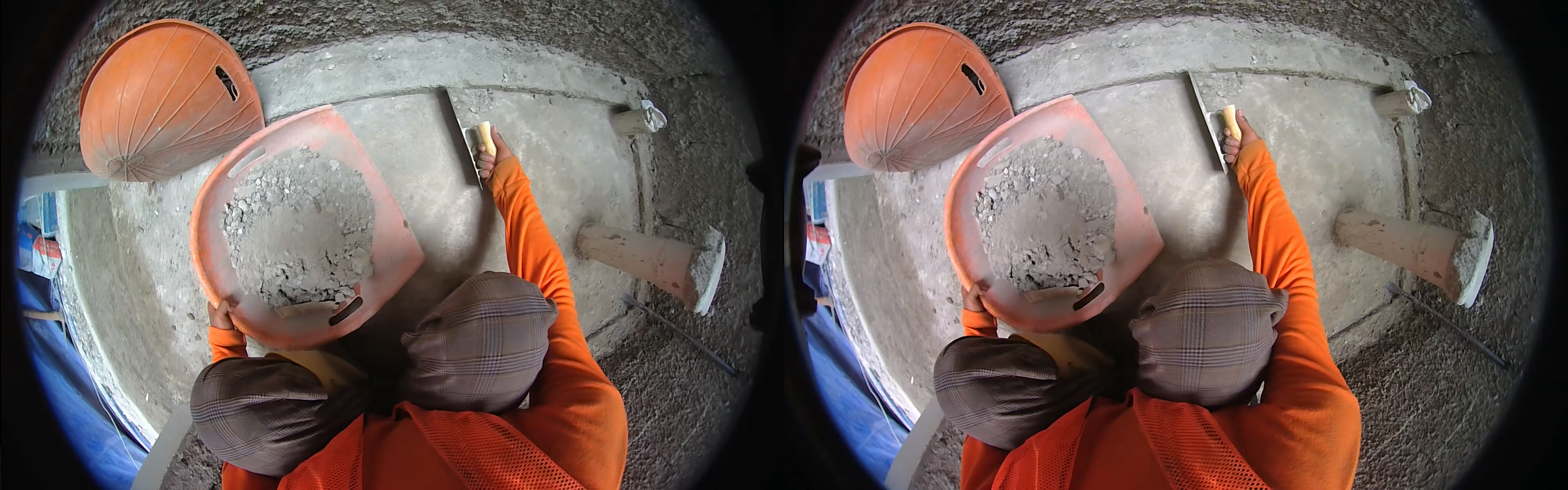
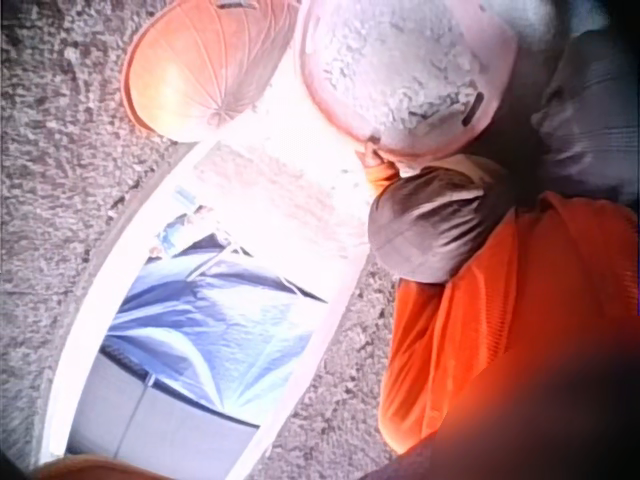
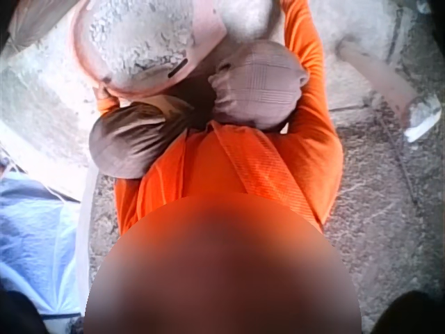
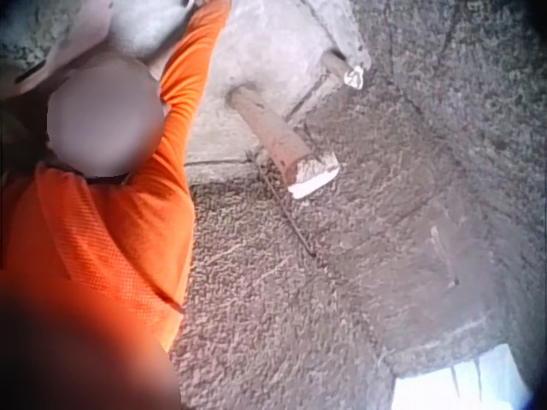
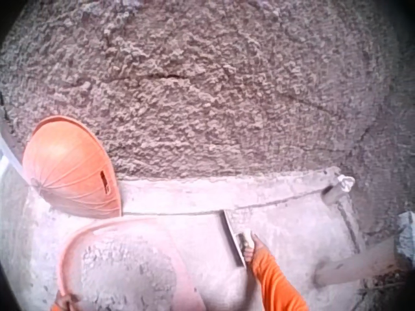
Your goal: The person scoops cement from a pink basin using a trowel and applies it to a concrete floor. They then use the trowel to smooth and level the surface, repeatedly spreading and finishing the material.
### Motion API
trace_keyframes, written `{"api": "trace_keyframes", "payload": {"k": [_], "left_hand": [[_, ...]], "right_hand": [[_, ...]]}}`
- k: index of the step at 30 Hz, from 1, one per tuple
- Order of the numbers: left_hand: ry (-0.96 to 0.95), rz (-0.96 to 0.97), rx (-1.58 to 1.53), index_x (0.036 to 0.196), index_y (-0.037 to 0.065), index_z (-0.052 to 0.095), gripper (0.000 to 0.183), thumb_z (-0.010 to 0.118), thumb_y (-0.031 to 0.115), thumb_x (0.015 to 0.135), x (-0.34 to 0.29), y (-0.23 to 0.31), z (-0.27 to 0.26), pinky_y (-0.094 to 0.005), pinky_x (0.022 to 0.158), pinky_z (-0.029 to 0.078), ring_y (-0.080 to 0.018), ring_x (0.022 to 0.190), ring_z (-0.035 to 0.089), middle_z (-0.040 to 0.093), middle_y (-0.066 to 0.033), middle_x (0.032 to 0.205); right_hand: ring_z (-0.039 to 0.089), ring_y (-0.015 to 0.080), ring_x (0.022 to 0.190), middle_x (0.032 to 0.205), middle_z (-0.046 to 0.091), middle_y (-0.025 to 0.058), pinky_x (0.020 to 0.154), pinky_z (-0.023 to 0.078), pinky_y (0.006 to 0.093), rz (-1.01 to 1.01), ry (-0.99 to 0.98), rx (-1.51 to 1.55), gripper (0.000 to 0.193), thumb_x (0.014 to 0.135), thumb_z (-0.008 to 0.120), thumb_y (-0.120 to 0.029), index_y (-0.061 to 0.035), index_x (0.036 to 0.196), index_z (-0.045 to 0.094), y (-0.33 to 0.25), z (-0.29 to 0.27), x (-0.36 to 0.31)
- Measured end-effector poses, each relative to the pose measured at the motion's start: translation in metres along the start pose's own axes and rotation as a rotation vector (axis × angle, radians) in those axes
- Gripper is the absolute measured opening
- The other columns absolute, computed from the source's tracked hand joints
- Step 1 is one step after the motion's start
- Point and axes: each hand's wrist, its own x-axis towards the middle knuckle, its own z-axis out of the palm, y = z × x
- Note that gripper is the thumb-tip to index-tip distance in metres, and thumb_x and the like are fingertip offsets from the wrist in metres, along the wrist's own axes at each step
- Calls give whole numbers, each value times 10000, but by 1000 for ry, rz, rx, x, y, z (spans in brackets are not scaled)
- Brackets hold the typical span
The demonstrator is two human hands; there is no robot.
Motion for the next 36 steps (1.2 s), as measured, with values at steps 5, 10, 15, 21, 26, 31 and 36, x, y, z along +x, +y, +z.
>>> {"api": "trace_keyframes", "payload": {"k": [5, 10, 15, 21, 26, 31, 36], "left_hand": [[-73, -58, 6, 1040, 22, 624, 325, 546, 114, 738, 5, -2, -3, -330, 744, 502, -194, 796, 589, 615, -40, 868], [-71, -30, -80, 1040, 45, 621, 313, 563, 117, 740, -3, 6, 12, -335, 750, 496, -195, 798, 584, 614, -39, 864], [38, -14, 5, 1034, 4, 606, 307, 527, 89, 749, -9, 13, 17, -329, 671, 506, -195, 737, 593, 618, -56, 858], [46, -51, -31, 1080, 31, 595, 354, 589, 128, 740, -7, 12, 15, -354, 759, 510, -206, 810, 593, 622, -56, 888], [-45, -61, 98, 1009, 1, 594, 301, 592, 122, 734, -6, 32, 25, -345, 725, 508, -196, 764, 590, 616, -59, 843], [-16, -81, 203, 935, -22, 614, 254, 629, 91, 708, 2, 54, 39, -327, 692, 505, -187, 715, 592, 638, -68, 813], [-129, -120, 269, 829, -12, 659, 179, 621, 106, 700, 0, 69, 45, -303, 662, 503, -166, 689, 612, 656, -44, 773]], "right_hand": [[230, 90, 387, 513, 301, -70, 389, 202, 272, -83, -202, -215, 612, 947, 504, -756, -163, 794, 489, 24, 10, -11], [307, 79, 472, 540, 333, -73, 399, 217, 265, -117, -83, -302, 589, 938, 554, -733, -157, 816, 522, 32, 34, 11], [276, 91, 404, 515, 345, -63, 408, 226, 269, -43, -138, -25, 607, 918, 558, -755, -163, 786, 539, -9, -21, 5], [280, 104, 395, 511, 356, -45, 408, 243, 279, -208, -60, -44, 604, 931, 561, -733, -149, 775, 537, 15, -56, -60], [389, 103, 449, 551, 479, -4, 449, 306, 287, -477, 479, -573, 603, 928, 641, -658, -80, 755, 633, 75, -94, -124], [594, 214, 605, 640, 630, 104, 631, 493, 375, -485, 745, -918, 744, 858, 682, -692, 49, 808, 723, 108, -101, -105], [671, 313, 678, 691, 673, 191, 694, 520, 428, -565, 776, -968, 782, 844, 652, -723, 55, 836, 734, 40, -56, -33]]}}
